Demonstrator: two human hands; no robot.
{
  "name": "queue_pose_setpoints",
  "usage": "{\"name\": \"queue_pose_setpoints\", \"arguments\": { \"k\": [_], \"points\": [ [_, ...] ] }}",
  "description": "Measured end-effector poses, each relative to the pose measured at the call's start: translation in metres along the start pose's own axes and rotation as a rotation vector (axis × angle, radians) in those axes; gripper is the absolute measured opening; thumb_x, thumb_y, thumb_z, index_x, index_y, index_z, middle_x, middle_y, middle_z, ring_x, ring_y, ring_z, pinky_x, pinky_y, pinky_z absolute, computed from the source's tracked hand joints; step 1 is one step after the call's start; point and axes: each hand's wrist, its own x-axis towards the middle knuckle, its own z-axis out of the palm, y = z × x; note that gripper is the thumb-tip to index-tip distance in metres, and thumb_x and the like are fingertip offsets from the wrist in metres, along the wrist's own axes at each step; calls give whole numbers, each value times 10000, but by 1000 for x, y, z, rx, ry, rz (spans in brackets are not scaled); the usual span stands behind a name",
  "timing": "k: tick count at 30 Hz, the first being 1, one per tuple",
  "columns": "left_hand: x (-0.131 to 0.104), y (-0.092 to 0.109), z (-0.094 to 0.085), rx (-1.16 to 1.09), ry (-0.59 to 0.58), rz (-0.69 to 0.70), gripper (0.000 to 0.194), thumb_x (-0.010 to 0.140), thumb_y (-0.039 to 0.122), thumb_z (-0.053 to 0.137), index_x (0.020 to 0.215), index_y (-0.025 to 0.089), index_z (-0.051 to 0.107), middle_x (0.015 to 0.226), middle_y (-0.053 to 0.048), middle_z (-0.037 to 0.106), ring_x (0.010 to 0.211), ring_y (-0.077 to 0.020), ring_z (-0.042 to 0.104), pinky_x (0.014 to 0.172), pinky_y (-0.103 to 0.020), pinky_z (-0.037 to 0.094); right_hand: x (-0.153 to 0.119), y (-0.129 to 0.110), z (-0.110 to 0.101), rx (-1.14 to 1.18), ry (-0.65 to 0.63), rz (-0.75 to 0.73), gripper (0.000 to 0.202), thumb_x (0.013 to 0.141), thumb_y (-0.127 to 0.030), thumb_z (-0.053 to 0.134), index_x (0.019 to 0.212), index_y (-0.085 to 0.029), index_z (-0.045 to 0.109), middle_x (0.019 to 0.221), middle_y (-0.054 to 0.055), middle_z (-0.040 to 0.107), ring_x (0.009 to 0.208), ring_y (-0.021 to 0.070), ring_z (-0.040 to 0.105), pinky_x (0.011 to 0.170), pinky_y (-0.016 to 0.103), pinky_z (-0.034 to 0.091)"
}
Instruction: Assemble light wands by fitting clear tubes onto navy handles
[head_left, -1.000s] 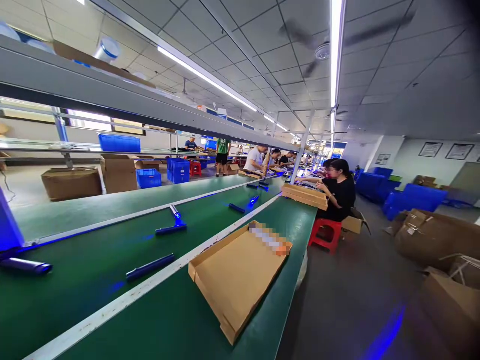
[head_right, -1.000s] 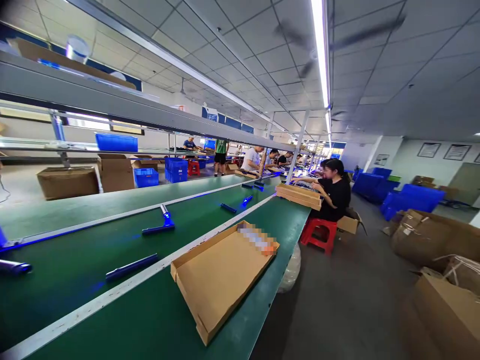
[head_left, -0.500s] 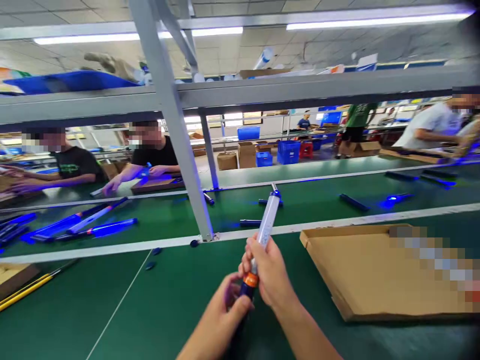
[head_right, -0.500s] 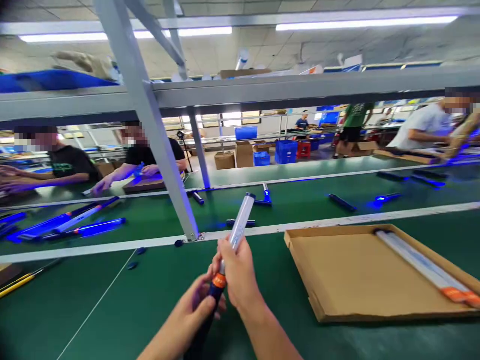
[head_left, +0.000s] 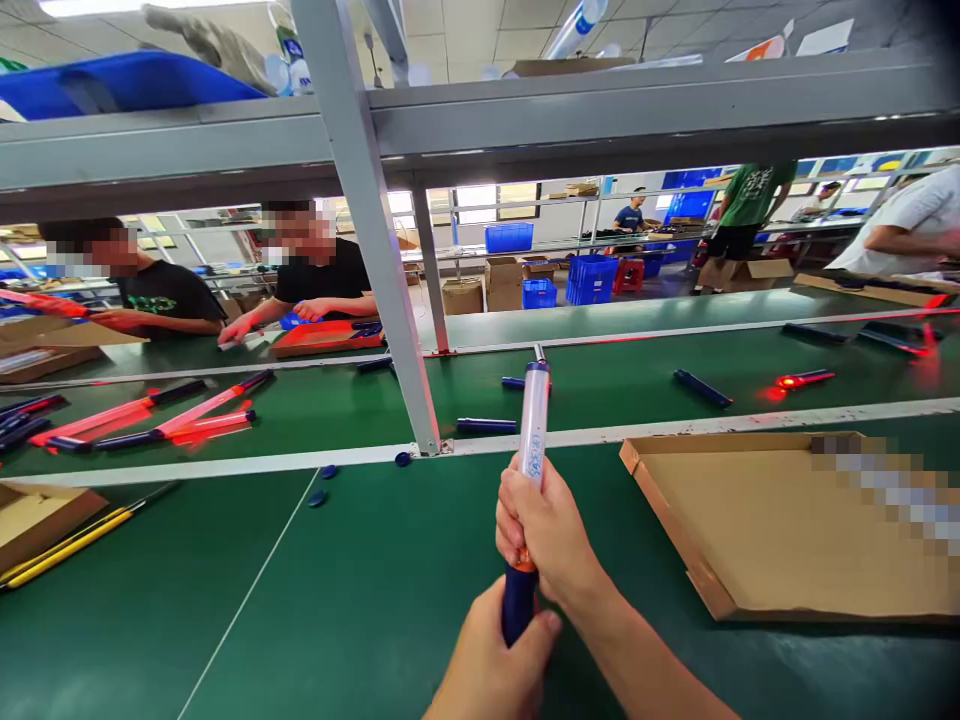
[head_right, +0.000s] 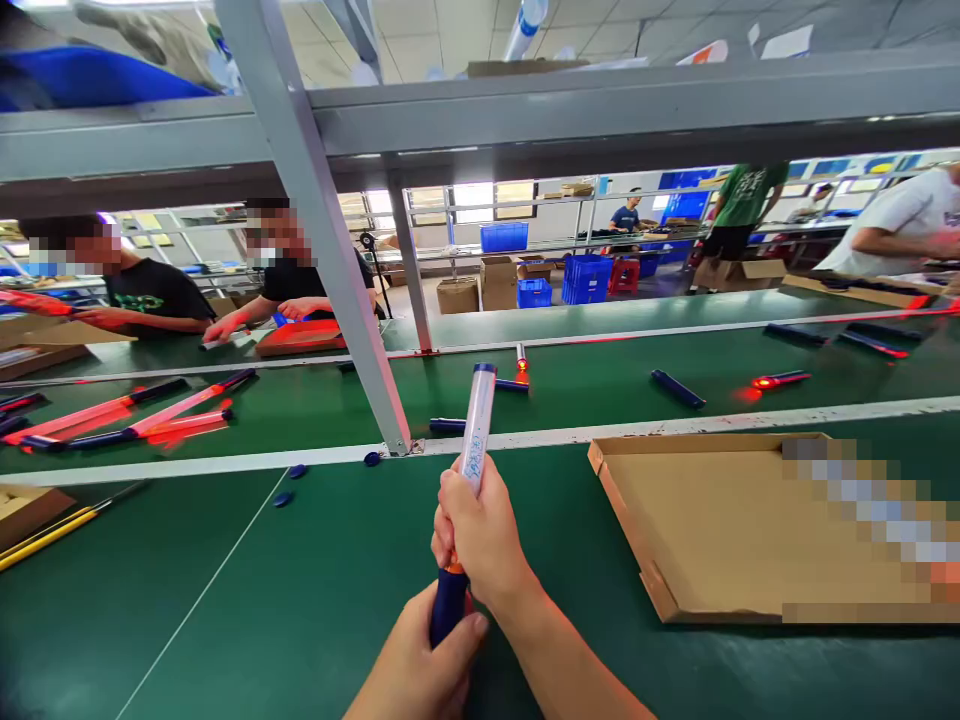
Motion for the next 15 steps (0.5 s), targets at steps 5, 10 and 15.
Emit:
{"name": "queue_pose_setpoints", "arguments": {
  "k": [5, 10, 15],
  "points": [
    [14, 16, 8, 441, 94, 92, 343, 910, 436, 590, 1087, 150, 659, 1095, -117, 731, 965, -259, 651, 859, -331, 489, 12, 2, -11, -68, 151, -92, 268, 889, -431, 601, 866, -251, 404, 547, -124, 419, 342, 67, 366, 317, 198, 358],
    [86, 55, -6, 1045, -8, 160, 340, 946, 496, 528, 1079, 189, 586, 905, -53, 717, 783, -221, 649, 681, -288, 459, 24, -26, -84, -309, 268, -318, 485, 843, -554, 664, 1160, -208, 544, 918, 38, 686, 788, 190, 694, 706, 329, 566],
    [222, 103, -18, 1363, 73, 182, 256, 974, 297, 539, 1171, 141, 588, 1150, -123, 666, 1047, -247, 633, 916, -398, 478, 4, -78, -209, -798, 638, -326, 508, 873, -587, 601, 1199, -199, 583, 1163, 126, 672, 1025, 263, 672, 888, 415, 532]
  ]
}}
